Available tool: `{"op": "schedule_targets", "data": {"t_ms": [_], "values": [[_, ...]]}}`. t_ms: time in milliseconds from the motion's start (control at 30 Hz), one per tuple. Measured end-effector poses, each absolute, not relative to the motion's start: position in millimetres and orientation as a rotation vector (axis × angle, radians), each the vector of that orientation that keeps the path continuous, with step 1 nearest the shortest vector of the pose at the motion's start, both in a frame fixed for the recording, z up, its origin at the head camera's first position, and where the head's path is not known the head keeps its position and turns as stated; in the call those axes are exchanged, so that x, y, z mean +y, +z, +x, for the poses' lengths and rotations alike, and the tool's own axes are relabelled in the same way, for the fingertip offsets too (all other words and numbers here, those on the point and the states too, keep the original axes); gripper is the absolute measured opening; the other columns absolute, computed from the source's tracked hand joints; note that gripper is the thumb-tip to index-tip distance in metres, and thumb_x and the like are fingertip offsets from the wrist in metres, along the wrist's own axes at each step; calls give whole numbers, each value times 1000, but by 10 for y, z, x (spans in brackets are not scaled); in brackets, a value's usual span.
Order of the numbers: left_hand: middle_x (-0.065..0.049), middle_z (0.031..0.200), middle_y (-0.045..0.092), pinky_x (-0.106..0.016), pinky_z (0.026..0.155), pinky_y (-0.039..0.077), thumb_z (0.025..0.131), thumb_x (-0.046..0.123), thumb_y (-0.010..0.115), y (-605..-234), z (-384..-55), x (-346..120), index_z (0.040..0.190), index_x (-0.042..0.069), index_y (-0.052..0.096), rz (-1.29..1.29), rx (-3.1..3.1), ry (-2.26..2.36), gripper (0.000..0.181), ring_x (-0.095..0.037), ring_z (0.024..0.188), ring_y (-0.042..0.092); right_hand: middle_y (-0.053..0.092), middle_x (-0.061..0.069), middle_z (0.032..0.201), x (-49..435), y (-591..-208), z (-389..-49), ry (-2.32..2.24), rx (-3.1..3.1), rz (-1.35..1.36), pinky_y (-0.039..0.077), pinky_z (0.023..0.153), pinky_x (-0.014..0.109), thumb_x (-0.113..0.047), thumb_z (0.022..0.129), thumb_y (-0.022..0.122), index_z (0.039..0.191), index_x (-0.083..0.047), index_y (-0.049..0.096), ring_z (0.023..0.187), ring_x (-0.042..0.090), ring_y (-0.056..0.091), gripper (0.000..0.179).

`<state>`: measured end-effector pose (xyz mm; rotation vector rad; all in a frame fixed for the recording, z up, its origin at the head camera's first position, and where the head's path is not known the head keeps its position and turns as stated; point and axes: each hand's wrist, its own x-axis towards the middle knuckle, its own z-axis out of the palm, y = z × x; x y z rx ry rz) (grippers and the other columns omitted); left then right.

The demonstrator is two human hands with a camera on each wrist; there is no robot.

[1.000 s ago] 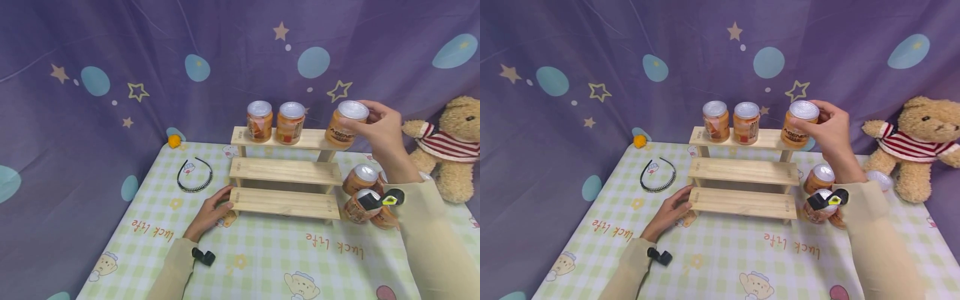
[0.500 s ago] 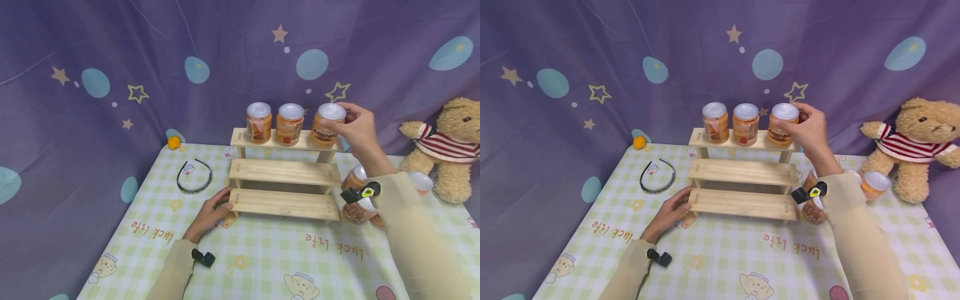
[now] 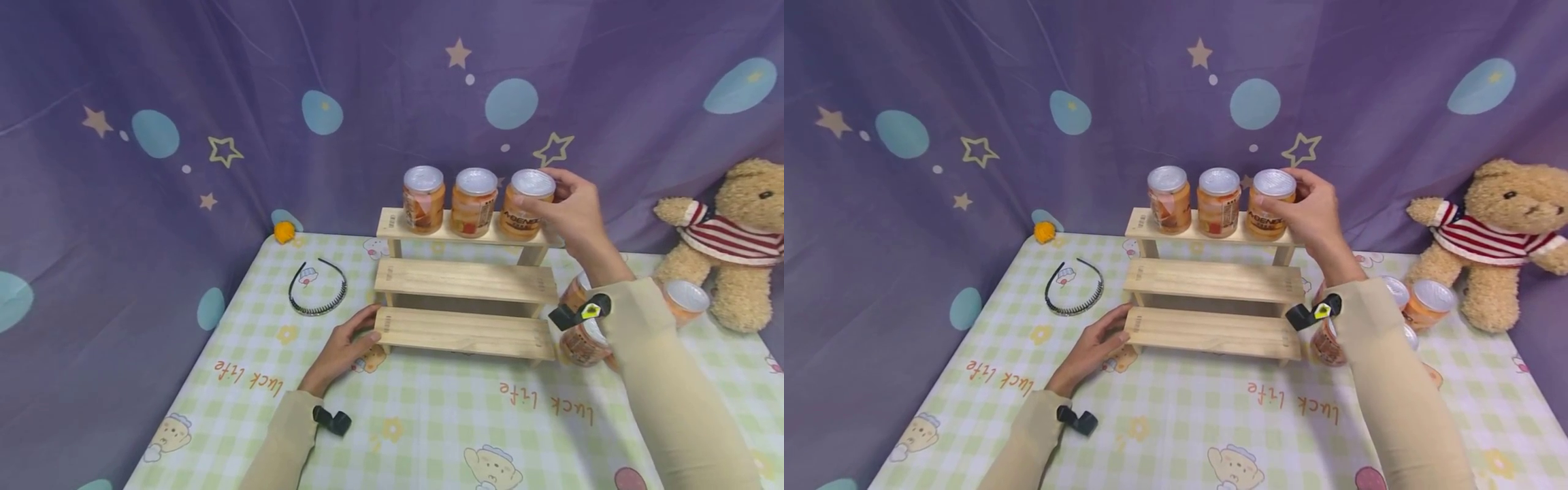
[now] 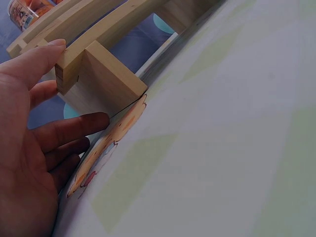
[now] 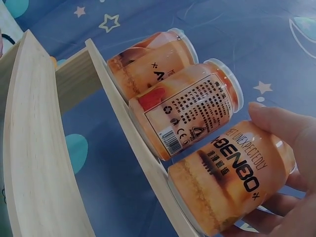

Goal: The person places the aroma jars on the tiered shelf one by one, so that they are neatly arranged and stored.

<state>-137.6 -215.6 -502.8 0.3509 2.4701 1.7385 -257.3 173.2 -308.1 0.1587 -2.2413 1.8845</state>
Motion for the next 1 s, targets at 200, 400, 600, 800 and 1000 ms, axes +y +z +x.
{"op": "schedule_targets", "data": {"t_ms": [200, 400, 600, 800, 1000], "values": [[-12, 134, 66, -20, 106, 42, 98, 25, 65, -5019, -1378, -2160, 152, 20, 45, 354, 2457, 1755, 57, -29, 129, 59, 64, -25, 100, 1751, -3079, -2570, 1832, -2333, 193, 49, 81, 10, -14, 84, 81, 138, -4, 53, 94, -6, 61, 62], [-12, 135, 66, -22, 107, 41, 99, 25, 64, -5030, -1382, -2157, 152, 20, 44, 356, 2463, 1743, 58, -28, 129, 59, 60, -16, 117, 1805, -3082, -2525, 1799, -2381, 162, 45, 95, 11, -20, 84, 81, 144, -9, 48, 109, -3, 57, 69], [-12, 135, 66, -21, 107, 41, 98, 25, 65, -5015, -1375, -2157, 152, 20, 44, 351, 2464, 1744, 58, -28, 129, 59, 63, -17, 110, 1886, -3078, -2439, 1879, -2263, 167, 46, 91, 10, -12, 82, 83, 135, -13, 55, 105, 1, 59, 60], [-12, 135, 66, -21, 106, 42, 98, 23, 64, -5017, -1371, -2162, 151, 22, 45, 353, 2468, 1747, 56, -27, 129, 59, 66, -14, 113, 2022, -3076, -2319, 1991, -2162, 200, 47, 87, 9, -7, 81, 83, 130, -19, 58, 106, 3, 61, 56], [-13, 136, 65, -21, 106, 43, 99, 23, 64, -5013, -1375, -2155, 152, 22, 45, 361, 2455, 1749, 56, -28, 129, 58, 67, -17, 116, 2182, -3113, -2198, 1960, -2172, 194, 48, 84, 7, -6, 84, 80, 133, -19, 57, 110, 1, 60, 56]]}}
